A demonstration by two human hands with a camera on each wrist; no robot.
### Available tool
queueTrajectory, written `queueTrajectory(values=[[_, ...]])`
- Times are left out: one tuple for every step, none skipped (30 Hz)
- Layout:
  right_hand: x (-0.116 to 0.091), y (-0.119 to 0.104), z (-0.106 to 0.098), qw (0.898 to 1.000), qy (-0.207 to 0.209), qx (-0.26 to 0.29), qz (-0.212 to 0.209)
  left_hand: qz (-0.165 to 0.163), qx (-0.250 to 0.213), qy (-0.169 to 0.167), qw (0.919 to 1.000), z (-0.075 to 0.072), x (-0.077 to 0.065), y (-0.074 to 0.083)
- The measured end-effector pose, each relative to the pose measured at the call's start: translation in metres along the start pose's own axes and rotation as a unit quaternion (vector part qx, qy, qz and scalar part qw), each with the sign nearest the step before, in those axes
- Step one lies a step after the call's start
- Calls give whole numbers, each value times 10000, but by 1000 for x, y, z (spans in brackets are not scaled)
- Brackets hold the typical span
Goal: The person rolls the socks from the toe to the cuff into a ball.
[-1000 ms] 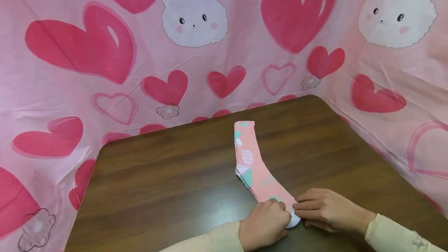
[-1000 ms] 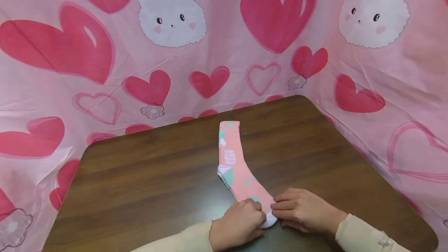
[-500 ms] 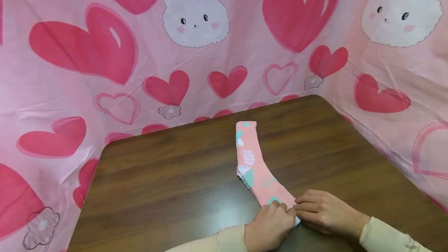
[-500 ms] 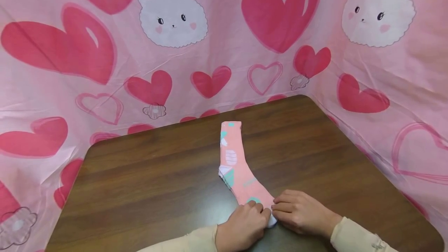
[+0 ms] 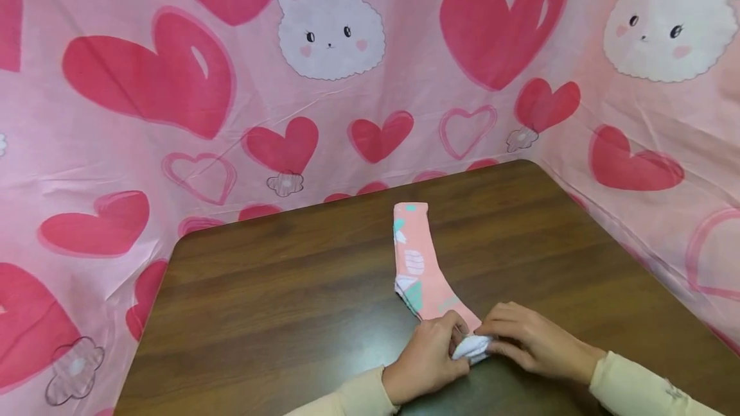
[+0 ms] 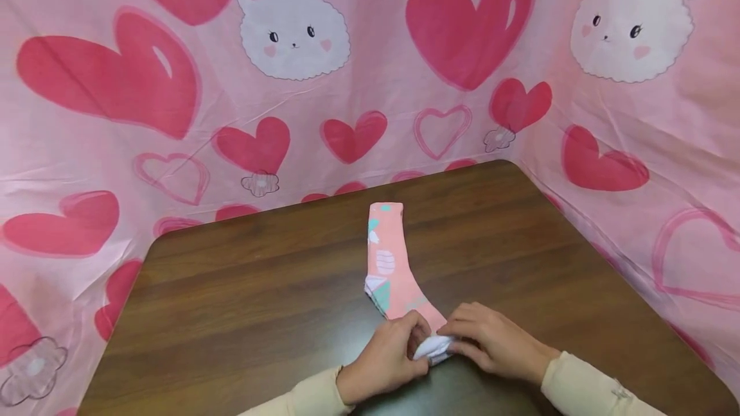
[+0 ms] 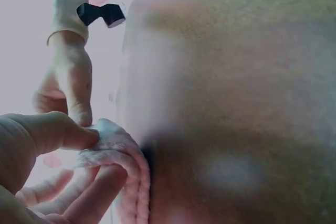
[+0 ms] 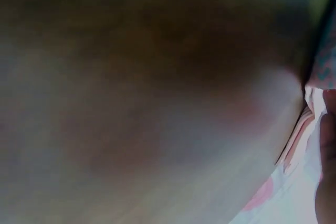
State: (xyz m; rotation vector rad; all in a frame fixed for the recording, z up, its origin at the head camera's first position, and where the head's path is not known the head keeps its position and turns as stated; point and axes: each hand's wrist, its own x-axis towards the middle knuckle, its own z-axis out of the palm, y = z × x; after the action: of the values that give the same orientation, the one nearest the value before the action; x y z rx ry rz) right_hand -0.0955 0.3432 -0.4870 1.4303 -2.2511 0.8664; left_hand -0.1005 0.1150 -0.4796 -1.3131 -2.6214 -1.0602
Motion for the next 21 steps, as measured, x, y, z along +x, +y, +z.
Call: queueTrajectory(values=[[0,1,0,9995,-148,58,290,-75,-103,37,9999,0,0,-1],[0,2,0,9978,-302,95,574,-95,-93,74,9999,-1,0,-1],[0,3,0,9956,-439,131,822,-40,8,138,9999,-1,0,-1],[0,4,-1,9929,-558,142,1041,75,188,218,9996,-1,-1,-1],[1,5,-1,9903,-667,167,1208,227,429,292,9984,-2,-1,-1],[2,7,-1,9881,-756,155,1330,440,727,365,9957,-3,-1,0],[3,8,0,9863,-826,102,1424,675,1052,429,9912,-3,-1,1],[4,9,0,9854,-864,68,1466,937,1374,504,9848,-4,-1,3],[5,10,1,9852,-871,24,1479,1221,1754,539,9754,-4,-1,4],[7,10,2,9851,-863,-39,1487,1464,2135,527,9645,-4,0,5],[8,10,3,9850,-835,-66,1506,1652,2417,461,9551,-4,0,7],[9,10,4,9849,-781,-101,1540,1797,2664,359,9463,-4,0,8],[10,10,5,9847,-720,-115,1583,1888,2853,230,9394,-4,0,10],[11,9,6,9846,-641,-130,1618,1941,3026,93,9331,-4,0,10],[12,9,6,9851,-547,-189,1618,1957,3159,-69,9284,-4,1,11],[12,8,7,9862,-444,-276,1573,1920,3208,-199,9273,-3,1,11],[14,8,8,9880,-322,-382,1464,1881,3200,-299,9281,-3,1,11],[14,8,8,9902,-202,-505,1284,1866,3230,-374,9271,-3,1,10],[15,8,8,9934,-63,-612,969,1865,3237,-417,9267,-4,1,9],[15,8,8,9956,80,-732,577,1869,3226,-442,9268,-4,1,8],[15,8,7,9959,203,-860,173,1877,3218,-452,9269,-4,1,7]])
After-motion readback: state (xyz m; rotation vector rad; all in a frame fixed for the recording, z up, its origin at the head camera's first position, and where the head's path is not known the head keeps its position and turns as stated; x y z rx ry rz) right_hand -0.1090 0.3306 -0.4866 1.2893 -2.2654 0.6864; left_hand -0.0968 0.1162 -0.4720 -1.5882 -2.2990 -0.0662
